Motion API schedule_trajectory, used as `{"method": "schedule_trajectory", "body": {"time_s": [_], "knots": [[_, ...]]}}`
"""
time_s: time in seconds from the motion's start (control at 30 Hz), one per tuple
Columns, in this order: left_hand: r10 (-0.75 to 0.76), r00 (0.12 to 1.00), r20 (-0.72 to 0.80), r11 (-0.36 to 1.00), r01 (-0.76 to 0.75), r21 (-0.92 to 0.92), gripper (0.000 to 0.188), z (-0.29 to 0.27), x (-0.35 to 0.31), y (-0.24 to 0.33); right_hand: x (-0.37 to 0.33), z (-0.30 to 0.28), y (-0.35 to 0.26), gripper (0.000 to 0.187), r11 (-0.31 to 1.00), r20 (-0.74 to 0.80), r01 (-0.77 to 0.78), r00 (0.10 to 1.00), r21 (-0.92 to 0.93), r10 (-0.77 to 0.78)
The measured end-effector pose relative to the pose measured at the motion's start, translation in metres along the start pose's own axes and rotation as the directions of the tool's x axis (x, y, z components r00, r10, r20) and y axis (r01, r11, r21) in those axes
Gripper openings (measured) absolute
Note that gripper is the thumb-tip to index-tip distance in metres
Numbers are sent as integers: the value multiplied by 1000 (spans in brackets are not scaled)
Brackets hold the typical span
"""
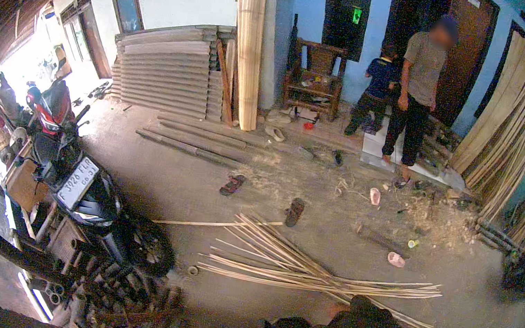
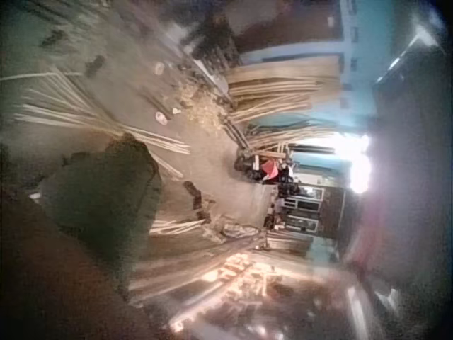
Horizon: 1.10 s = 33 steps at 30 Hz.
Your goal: The person repeatedly picks up thin bamboo sticks from the floor and secures them to a horizontal rack of larger bamboo poles using yellow string. The person ties the string around the sticks and poles multiple times throughout the clip.
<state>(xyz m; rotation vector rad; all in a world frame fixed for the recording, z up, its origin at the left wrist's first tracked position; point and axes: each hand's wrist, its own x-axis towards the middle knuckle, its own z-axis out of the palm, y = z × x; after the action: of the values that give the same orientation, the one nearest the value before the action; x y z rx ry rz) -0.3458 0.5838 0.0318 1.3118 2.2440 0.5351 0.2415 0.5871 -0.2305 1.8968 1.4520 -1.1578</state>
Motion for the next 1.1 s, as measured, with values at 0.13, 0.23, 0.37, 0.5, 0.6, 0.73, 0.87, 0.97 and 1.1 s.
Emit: {"method": "schedule_trajectory", "body": {"time_s": [0.13, 0.23, 0.37, 0.5, 0.6, 0.73, 0.87, 0.97, 1.1], "knots": [[-4, 1000, 1, 1000, 4, 31, 33, -44, 35, -34, 8, 50, -98, 28, 992, 33, 122, 992, 45, -123], [-78, 996, -45, 996, 80, 42, 33, -79, 46, -74, 34, 47, -205, 28, 933, -44, 357, 934, 47, -355], [-238, 959, -155, 967, 249, 59, 33, -130, 27, -139, 30, -10, -365, 27, 779, -151, 608, 794, 156, -589], [-511, 838, -191, 849, 527, 44, 33, -150, -61, -208, 68, -39, -440, 20, 711, -75, 671, 736, 208, -673], [-683, 711, -166, 719, 695, 18, 34, -136, -145, -214, 105, -57, -469, 17, 742, 125, 611, 743, 274, -658], [-825, 466, -321, 565, 691, -450, 34, -83, -159, -208, 135, -40, -515, 20, 714, 385, 689, 697, -125, -605], [-834, 231, -501, 485, 741, -465, 29, -105, -139, -128, 153, -24, -585, 19, 630, 536, 769, 577, -104, -616], [-802, 157, -576, 474, 754, -455, 27, -84, -153, -122, 102, -32, -656, 19, 640, 612, 768, 520, -29, -597], [-775, 224, -591, 552, 695, -461, 26, -72, -164, -143, 81, -9, -707, 20, 461, 649, 887, 366, -26, -667]]}}
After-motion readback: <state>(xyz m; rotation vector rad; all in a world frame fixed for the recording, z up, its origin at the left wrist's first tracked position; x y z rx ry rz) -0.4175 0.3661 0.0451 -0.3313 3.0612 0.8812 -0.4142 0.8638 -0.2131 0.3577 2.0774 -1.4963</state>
